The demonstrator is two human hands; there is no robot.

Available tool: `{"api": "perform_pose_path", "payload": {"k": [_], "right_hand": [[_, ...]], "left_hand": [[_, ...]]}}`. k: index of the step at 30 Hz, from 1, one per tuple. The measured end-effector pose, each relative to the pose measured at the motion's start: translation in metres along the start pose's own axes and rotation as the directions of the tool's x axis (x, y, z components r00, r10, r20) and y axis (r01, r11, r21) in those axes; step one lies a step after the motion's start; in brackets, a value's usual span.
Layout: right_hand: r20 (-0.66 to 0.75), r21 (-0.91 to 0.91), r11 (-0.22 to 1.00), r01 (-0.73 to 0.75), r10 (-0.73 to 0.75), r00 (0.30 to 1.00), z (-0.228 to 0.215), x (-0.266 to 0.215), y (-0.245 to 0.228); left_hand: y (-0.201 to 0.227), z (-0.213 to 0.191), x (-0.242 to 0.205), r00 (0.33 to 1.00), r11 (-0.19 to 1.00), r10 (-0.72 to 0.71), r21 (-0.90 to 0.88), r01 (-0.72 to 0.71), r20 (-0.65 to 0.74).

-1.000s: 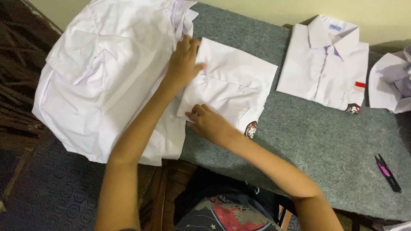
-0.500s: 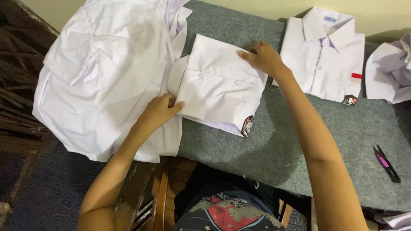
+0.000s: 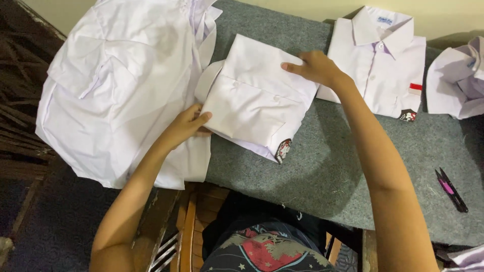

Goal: A person is meticulously folding a white button-down shirt on a work table in a factory setting, smoothing out wrinkles and carefully aligning the sleeves and body.

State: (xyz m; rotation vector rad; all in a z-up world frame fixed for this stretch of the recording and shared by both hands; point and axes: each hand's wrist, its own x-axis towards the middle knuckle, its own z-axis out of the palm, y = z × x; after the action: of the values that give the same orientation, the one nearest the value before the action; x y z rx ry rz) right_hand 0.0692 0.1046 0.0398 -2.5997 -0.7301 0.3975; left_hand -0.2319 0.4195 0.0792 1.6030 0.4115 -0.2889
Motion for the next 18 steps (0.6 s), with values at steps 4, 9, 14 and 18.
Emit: {"api": "perform_pose_path", "payload": {"k": [4, 9, 14, 18], "right_hand": [[-0.127, 0.173, 0.984, 0.044, -0.022, 0.992, -0.012, -0.042, 0.009], [-0.296, 0.369, 0.928, -0.047, 0.165, 0.941, -0.017, -0.14, 0.023], [-0.438, 0.505, 0.859, -0.089, 0.343, 0.831, 0.004, -0.251, 0.048], [-0.425, 0.642, 0.747, -0.17, 0.532, 0.733, 0.038, -0.315, 0.047]], "left_hand": [[0.015, 0.006, 0.004, 0.998, 0.999, 0.052, 0.005, -0.052, -0.03], [0.028, 0.034, 0.038, 0.981, 0.981, 0.187, 0.069, -0.183, -0.045], [0.052, 0.088, 0.09, 0.94, 0.903, 0.335, 0.262, -0.34, 0.063], [0.059, 0.138, 0.129, 0.903, 0.83, 0.398, 0.356, -0.429, 0.16]]}}
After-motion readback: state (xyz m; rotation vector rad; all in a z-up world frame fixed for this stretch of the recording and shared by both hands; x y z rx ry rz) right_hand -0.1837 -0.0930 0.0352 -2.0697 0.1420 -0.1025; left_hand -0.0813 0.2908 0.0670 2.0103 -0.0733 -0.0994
